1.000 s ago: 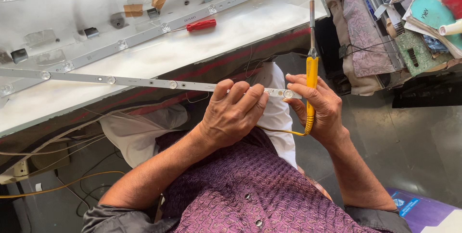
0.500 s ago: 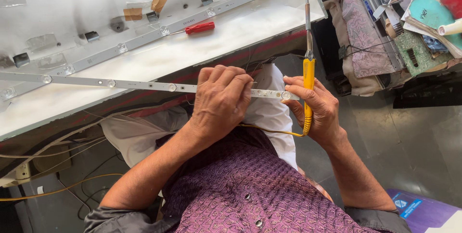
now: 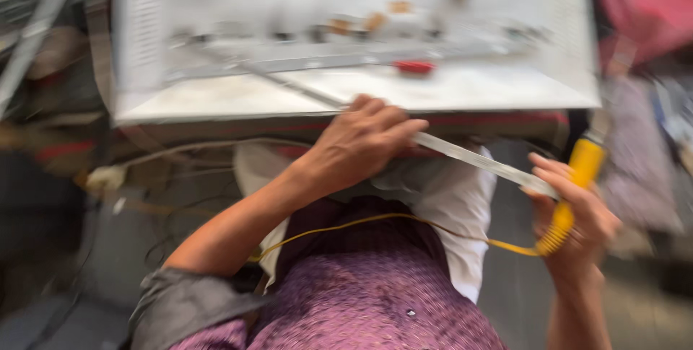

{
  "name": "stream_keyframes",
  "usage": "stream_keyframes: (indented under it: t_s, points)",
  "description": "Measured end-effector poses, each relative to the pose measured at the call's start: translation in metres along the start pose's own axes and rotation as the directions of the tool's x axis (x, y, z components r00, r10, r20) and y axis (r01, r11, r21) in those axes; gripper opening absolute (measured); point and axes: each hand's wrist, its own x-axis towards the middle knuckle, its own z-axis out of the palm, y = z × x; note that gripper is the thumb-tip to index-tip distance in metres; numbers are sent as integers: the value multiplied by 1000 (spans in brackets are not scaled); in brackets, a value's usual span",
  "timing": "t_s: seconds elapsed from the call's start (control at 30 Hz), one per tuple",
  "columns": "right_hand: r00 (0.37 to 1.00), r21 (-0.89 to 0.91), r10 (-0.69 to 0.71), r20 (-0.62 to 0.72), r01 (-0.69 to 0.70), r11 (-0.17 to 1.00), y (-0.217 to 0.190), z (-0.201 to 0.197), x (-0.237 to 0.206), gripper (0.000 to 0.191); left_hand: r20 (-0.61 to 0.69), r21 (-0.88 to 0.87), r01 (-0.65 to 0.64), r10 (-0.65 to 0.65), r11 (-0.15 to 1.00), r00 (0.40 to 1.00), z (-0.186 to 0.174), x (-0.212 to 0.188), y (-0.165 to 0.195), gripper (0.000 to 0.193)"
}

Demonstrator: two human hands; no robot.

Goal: The person solders wires to LED strips mounted inside a white light fixture. They use a soldering iron to attach wires to the ends of the strips and then use a screwdriver to adjust components on the fixture.

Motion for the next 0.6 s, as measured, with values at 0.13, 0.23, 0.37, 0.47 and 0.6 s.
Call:
stream_keyframes:
  t_s: [0.13,0.23,0.37,0.47,0.6]
  points:
    - [1000,8,-25,-5,25,1000,15,4,-11,22,-41,130,-47,53,990,998,-18,-4,4,34]
    - [999,59,-34,-21,35,998,36,4,-24,25,-75,144,-64,76,987,994,-35,-2,16,35]
    - [996,211,62,-68,-46,976,58,6,-45,27,-97,353,-84,126,932,987,-70,-11,17,35]
    - [987,323,134,-90,-99,941,71,15,-48,29,-101,531,-61,134,845,986,-116,-40,-17,33]
    - [991,299,64,-116,-26,954,68,20,-41,27,-229,718,181,-18,672,973,-208,-95,-108,18]
